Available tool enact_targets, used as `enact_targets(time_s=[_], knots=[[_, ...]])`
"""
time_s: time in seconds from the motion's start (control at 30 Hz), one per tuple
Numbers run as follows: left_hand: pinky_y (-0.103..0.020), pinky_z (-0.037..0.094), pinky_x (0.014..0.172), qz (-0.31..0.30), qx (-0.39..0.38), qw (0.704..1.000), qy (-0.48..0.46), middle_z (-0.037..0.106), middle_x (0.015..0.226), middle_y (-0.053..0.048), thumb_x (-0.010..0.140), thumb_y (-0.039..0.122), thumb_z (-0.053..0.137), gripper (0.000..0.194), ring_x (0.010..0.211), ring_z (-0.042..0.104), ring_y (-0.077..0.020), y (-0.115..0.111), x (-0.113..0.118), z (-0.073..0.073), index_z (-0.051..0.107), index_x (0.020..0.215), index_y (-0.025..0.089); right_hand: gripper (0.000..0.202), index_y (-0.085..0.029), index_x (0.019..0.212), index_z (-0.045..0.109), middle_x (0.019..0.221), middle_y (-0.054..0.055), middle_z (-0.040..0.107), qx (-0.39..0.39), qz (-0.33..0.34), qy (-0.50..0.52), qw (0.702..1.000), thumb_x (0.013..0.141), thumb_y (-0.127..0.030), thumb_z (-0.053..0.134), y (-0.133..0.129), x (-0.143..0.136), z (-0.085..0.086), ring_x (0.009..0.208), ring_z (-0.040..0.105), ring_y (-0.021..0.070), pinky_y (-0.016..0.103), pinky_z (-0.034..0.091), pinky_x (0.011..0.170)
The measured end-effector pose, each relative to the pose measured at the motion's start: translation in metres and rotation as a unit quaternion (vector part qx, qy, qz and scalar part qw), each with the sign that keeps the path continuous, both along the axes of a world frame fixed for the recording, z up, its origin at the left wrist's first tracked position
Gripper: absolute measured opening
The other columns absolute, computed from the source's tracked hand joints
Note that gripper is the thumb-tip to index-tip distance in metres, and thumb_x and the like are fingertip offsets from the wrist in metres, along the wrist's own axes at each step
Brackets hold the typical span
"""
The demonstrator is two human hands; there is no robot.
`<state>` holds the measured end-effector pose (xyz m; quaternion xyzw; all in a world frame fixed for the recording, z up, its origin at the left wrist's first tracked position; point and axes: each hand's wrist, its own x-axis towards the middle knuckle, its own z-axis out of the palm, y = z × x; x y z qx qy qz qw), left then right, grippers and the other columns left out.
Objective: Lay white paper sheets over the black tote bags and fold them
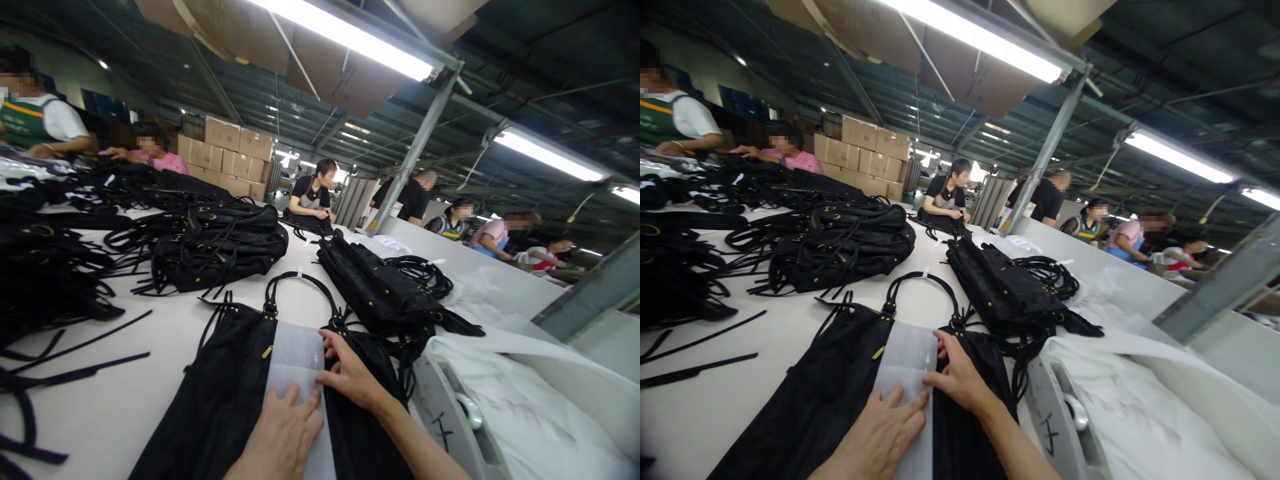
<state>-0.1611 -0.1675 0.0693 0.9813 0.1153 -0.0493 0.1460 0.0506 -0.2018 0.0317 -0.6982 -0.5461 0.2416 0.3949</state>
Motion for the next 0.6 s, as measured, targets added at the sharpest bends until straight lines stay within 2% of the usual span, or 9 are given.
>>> enact_targets(time_s=[0.07, 0.13, 0.17, 0.23, 0.3, 0.37, 0.43, 0.53, 0.6], knots=[[-0.058, 0.039, 0.097, 0.001, -0.003, 1.000, 0.006, 0.043, 0.150, -0.013, 0.075, 0.040, 0.069, 0.064, 0.125, 0.043, -0.0404, 0.000, 0.000, 0.004, 0.051, 0.132, 0.016, 0.090, -0.024, 0.135, 0.042, 0.113, 0.006, 0.049, 0.001, 0.012, -0.049, 0.999, 0.055, -0.025, 0.085, -0.003, 0.000, 0.003, 0.095, 0.052, 0.0196, 0.032, 0.055, 0.075], [-0.058, 0.039, 0.098, 0.003, -0.007, 1.000, 0.005, 0.041, 0.152, -0.012, 0.075, 0.040, 0.070, 0.065, 0.126, 0.042, -0.0401, 0.000, 0.000, 0.005, 0.051, 0.132, 0.016, 0.092, -0.023, 0.130, 0.046, 0.106, 0.003, 0.051, 0.002, -0.002, -0.093, 0.996, 0.049, -0.022, 0.089, 0.000, 0.000, 0.005, 0.089, 0.051, 0.0179, 0.035, 0.053, 0.084], [-0.058, 0.039, 0.098, 0.004, -0.009, 1.000, 0.004, 0.041, 0.152, -0.012, 0.074, 0.042, 0.071, 0.067, 0.125, 0.043, -0.0403, 0.000, 0.000, 0.005, 0.051, 0.132, 0.016, 0.087, -0.023, 0.126, 0.047, 0.102, 0.002, 0.051, -0.004, -0.010, -0.095, 0.995, 0.050, -0.022, 0.089, 0.003, 0.000, 0.006, 0.085, 0.051, 0.0166, 0.035, 0.054, 0.082], [-0.059, 0.039, 0.097, 0.003, -0.012, 1.000, -0.001, 0.042, 0.151, -0.012, 0.073, 0.044, 0.071, 0.067, 0.123, 0.044, -0.0409, 0.000, 0.001, 0.003, 0.052, 0.131, 0.016, 0.074, -0.024, 0.120, 0.048, 0.092, -0.002, 0.049, -0.029, -0.024, -0.062, 0.997, 0.055, -0.022, 0.085, 0.010, 0.002, 0.007, 0.073, 0.051, 0.0142, 0.030, 0.055, 0.063], [-0.060, 0.039, 0.097, 0.007, -0.008, 1.000, -0.012, 0.043, 0.150, -0.013, 0.077, 0.042, 0.067, 0.061, 0.124, 0.045, -0.0411, 0.000, 0.002, 0.001, 0.053, 0.130, 0.016, 0.063, -0.024, 0.113, 0.047, 0.085, -0.004, 0.045, -0.049, -0.036, -0.023, 0.998, 0.059, -0.022, 0.080, 0.017, 0.004, 0.007, 0.063, 0.048, 0.0119, 0.024, 0.049, 0.042], [-0.061, 0.037, 0.099, 0.010, -0.005, 1.000, -0.017, 0.042, 0.151, -0.013, 0.081, 0.042, 0.064, 0.058, 0.126, 0.044, -0.0414, 0.001, 0.002, 0.000, 0.053, 0.132, 0.017, 0.057, -0.025, 0.106, 0.047, 0.080, -0.007, 0.043, -0.056, -0.037, -0.001, 0.998, 0.059, -0.022, 0.079, 0.023, 0.006, 0.004, 0.055, 0.046, 0.0097, 0.021, 0.043, 0.032], [-0.063, 0.036, 0.100, 0.003, -0.014, 1.000, -0.005, 0.040, 0.152, -0.013, 0.082, 0.048, 0.063, 0.062, 0.129, 0.042, -0.0423, 0.002, 0.001, 0.000, 0.051, 0.134, 0.017, 0.047, -0.024, 0.100, 0.047, 0.076, -0.008, 0.044, -0.055, -0.057, 0.014, 0.997, 0.063, -0.025, 0.075, 0.028, 0.005, 0.001, 0.049, 0.046, 0.0078, 0.019, 0.042, 0.030], [-0.064, 0.035, 0.102, -0.001, -0.024, 1.000, 0.008, 0.033, 0.156, -0.013, 0.081, 0.056, 0.063, 0.068, 0.130, 0.040, -0.0430, 0.004, -0.001, 0.002, 0.051, 0.135, 0.018, 0.026, -0.023, 0.099, 0.048, 0.072, -0.007, 0.047, -0.065, -0.111, 0.044, 0.991, 0.078, -0.032, 0.061, 0.035, 0.003, 0.002, 0.051, 0.051, 0.0096, 0.018, 0.043, 0.032], [-0.063, 0.036, 0.101, 0.014, -0.015, 1.000, 0.003, 0.025, 0.159, -0.015, 0.077, 0.061, 0.065, 0.067, 0.129, 0.042, -0.0436, 0.003, -0.003, 0.002, 0.056, 0.129, 0.019, 0.029, -0.023, 0.108, 0.048, 0.074, -0.005, 0.049, -0.073, -0.119, 0.059, 0.988, 0.082, -0.033, 0.054, 0.033, 0.004, 0.013, 0.061, 0.058, 0.0128, 0.020, 0.049, 0.037]])
